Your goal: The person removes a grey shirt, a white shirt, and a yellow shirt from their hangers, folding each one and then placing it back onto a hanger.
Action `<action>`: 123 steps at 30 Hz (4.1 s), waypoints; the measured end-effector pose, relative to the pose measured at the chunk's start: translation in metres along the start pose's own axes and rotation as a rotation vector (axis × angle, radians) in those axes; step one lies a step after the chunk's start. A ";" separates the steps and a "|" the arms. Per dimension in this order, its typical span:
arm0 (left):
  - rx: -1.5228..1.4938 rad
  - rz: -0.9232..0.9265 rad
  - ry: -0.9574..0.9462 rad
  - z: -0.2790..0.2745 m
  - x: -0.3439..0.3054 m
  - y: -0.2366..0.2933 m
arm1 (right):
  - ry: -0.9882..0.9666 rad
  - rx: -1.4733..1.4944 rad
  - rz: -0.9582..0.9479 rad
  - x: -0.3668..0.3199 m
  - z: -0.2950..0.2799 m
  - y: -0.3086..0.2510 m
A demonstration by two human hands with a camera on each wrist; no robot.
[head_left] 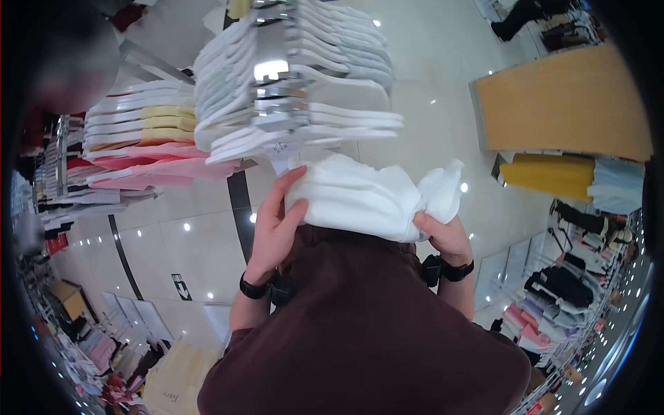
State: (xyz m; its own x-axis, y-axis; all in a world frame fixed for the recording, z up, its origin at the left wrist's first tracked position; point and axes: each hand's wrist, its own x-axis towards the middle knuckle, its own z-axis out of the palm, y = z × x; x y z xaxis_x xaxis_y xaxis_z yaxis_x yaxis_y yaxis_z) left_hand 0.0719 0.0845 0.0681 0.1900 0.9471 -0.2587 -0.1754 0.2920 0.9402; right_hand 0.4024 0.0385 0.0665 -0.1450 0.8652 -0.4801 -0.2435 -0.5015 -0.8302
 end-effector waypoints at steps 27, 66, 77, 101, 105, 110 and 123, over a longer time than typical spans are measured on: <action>0.727 0.415 -0.648 0.205 -0.006 -0.025 | -0.269 -0.181 0.001 -0.003 -0.038 0.067; -0.197 -0.262 -0.274 0.075 0.011 -0.078 | 0.333 -0.016 -0.033 0.015 -0.139 0.085; 0.504 0.158 -0.832 0.134 -0.008 -0.038 | -0.168 -0.740 -0.419 0.005 -0.039 0.023; 0.461 -0.139 -0.272 0.092 0.015 -0.080 | 0.046 0.506 -0.273 -0.003 -0.092 0.026; 0.618 -0.020 -0.302 0.083 0.020 -0.078 | -0.007 0.727 -0.174 -0.004 -0.077 0.019; 0.534 0.172 -0.173 0.114 0.020 -0.080 | -0.184 0.597 -0.103 0.000 -0.055 0.025; 0.907 0.287 0.142 0.070 0.042 -0.096 | -0.558 0.115 -0.157 0.018 -0.027 0.009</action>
State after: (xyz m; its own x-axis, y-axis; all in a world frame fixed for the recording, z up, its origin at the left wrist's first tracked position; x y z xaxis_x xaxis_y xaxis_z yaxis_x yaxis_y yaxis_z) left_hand 0.1642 0.0867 -0.0177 0.1268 0.9911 0.0399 0.6282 -0.1114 0.7700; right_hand 0.4239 0.0499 0.0426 -0.5741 0.8118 -0.1066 -0.4008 -0.3922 -0.8280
